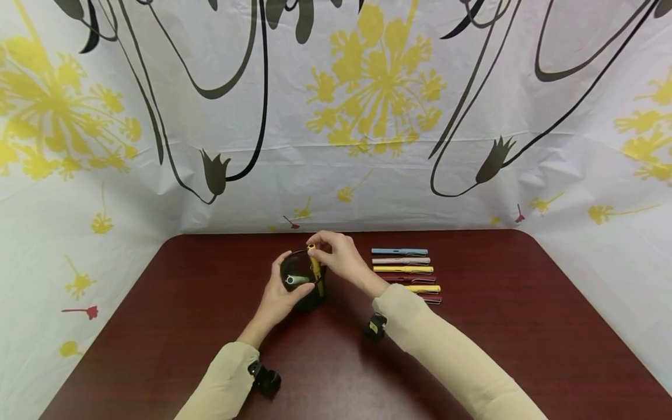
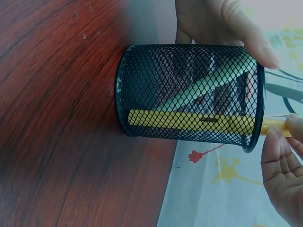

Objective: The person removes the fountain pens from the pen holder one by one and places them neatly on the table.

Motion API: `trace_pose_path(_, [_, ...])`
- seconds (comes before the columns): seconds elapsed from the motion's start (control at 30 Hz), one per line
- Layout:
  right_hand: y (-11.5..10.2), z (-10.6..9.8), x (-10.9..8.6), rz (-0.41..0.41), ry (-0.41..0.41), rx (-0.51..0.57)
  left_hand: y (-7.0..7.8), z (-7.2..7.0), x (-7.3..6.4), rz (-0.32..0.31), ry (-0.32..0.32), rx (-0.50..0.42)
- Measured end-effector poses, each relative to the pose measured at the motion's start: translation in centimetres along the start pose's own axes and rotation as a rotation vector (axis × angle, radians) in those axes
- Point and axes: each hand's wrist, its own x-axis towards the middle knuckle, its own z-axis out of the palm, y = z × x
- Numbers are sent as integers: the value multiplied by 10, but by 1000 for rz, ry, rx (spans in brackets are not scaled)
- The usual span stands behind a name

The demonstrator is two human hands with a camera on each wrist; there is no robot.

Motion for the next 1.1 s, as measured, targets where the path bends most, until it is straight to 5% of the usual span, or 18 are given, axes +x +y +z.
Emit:
trace_pose_path(0.23, [2,-3,-5,33,15,54,-27,3,8,1,15,12])
trace_pose_path(0.8, [1,-26,-18,70,104,343,-28,4,8,24,23,3])
trace_pose_path(1.1, [4,-48,-29,84,149,518,12,1,-5,-3,17,-2])
